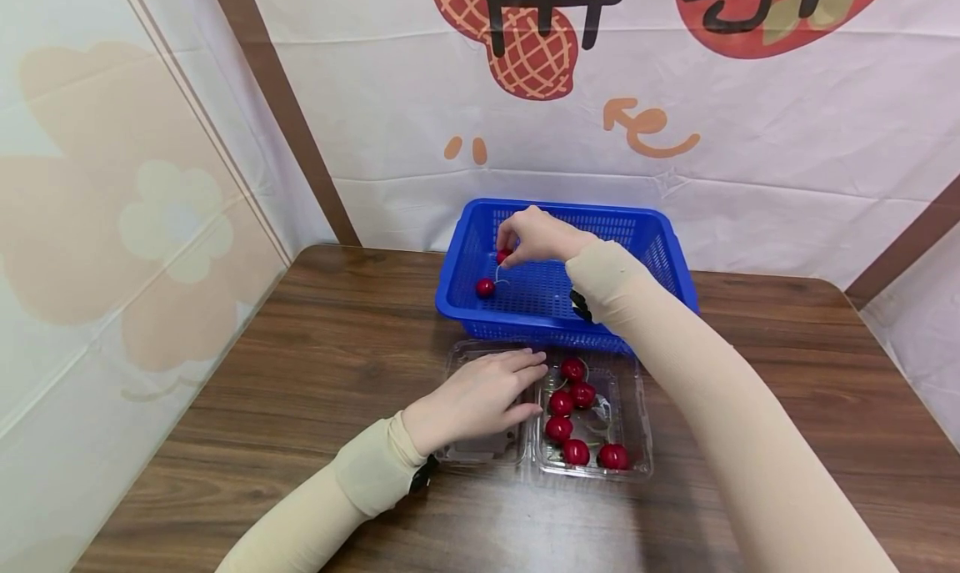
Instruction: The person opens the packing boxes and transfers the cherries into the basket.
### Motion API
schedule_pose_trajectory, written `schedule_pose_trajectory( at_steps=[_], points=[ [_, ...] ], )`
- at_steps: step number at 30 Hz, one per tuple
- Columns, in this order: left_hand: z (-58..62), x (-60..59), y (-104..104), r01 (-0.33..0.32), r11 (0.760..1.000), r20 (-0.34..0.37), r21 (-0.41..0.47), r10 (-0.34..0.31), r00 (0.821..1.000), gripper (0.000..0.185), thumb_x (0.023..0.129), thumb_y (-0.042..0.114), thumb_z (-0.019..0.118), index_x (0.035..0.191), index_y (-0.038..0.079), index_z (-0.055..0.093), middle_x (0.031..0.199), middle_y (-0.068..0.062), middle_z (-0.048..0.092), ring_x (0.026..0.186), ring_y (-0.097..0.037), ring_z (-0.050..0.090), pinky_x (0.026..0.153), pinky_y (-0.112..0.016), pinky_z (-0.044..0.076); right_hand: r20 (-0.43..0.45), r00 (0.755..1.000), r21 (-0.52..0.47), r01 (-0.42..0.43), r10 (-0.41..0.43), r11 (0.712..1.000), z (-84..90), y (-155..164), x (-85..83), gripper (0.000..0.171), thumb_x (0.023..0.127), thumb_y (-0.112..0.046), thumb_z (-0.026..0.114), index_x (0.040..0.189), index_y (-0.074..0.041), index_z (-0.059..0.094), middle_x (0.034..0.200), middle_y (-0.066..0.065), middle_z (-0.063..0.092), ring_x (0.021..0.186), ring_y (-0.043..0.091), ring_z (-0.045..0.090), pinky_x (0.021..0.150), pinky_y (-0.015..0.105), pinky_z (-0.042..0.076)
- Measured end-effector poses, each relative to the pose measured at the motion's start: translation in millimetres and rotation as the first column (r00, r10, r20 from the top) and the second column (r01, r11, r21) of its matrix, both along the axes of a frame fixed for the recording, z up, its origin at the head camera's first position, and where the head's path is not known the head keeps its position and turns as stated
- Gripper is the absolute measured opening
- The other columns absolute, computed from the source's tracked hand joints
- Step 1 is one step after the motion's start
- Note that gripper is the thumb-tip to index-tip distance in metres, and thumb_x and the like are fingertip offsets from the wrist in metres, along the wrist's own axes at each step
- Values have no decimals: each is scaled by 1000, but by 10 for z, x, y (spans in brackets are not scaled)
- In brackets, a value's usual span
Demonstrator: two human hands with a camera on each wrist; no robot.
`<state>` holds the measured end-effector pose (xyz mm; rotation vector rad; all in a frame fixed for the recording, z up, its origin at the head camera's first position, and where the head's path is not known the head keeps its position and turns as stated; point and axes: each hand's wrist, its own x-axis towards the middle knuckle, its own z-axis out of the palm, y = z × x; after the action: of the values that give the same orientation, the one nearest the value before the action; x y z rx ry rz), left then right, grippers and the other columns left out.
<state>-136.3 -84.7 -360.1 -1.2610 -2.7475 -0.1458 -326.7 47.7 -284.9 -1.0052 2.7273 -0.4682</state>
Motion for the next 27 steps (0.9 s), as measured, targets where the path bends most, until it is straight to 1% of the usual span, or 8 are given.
schedule_pose_trajectory(
  at_steps=[8, 15, 19, 23, 27],
  points=[
    [-2, -5, -2, -2, 1000, -2, 0, 2, 1000, 49, 91, 41, 60, 128, 9, 60, 137, -7, 55, 128, -21, 51, 106, -33, 42, 12, 999, 7, 30, -30, 1000, -41, -4, -68, 24, 80, -22, 76, 100, -10, 69, 100, 6, 69, 85, 17, 66, 81, 32, 56],
    [-9, -5, -1, 8, 1000, -2, 5, -8, 1000, 49, 91, 40, 60, 128, 8, 60, 136, -8, 55, 128, -23, 51, 106, -35, 43, 10, 1000, -7, 20, -19, 1000, -131, -40, -154, 23, 79, -19, 77, 99, -10, 70, 99, 5, 70, 91, 17, 64, 85, 32, 54],
    [-6, -1, -3, 13, 1000, -1, 10, -13, 1000, 49, 91, 40, 60, 128, 7, 60, 136, -8, 55, 128, -23, 51, 105, -36, 43, 14, 1000, -2, 13, -13, 1000, -192, -64, -178, 23, 79, -19, 77, 99, -10, 70, 99, 5, 70, 92, 17, 64, 87, 32, 53],
    [-1, 0, -2, 8, 1000, -5, 3, -8, 1000, 49, 91, 40, 60, 128, 8, 59, 137, -7, 55, 128, -22, 51, 106, -34, 43, 15, 1000, 11, 15, -15, 1000, -227, -69, -193, 23, 79, -20, 77, 99, -11, 70, 99, 4, 70, 92, 17, 63, 87, 32, 52],
    [1, -2, 0, 5, 1000, -9, 2, -5, 1000, 49, 91, 41, 59, 128, 9, 59, 137, -7, 55, 127, -22, 51, 106, -33, 42, 33, 999, 16, 22, -22, 1000, -248, -68, -213, 24, 78, -18, 78, 99, -10, 70, 98, 5, 71, 93, 18, 64, 86, 33, 52]
  ],
)
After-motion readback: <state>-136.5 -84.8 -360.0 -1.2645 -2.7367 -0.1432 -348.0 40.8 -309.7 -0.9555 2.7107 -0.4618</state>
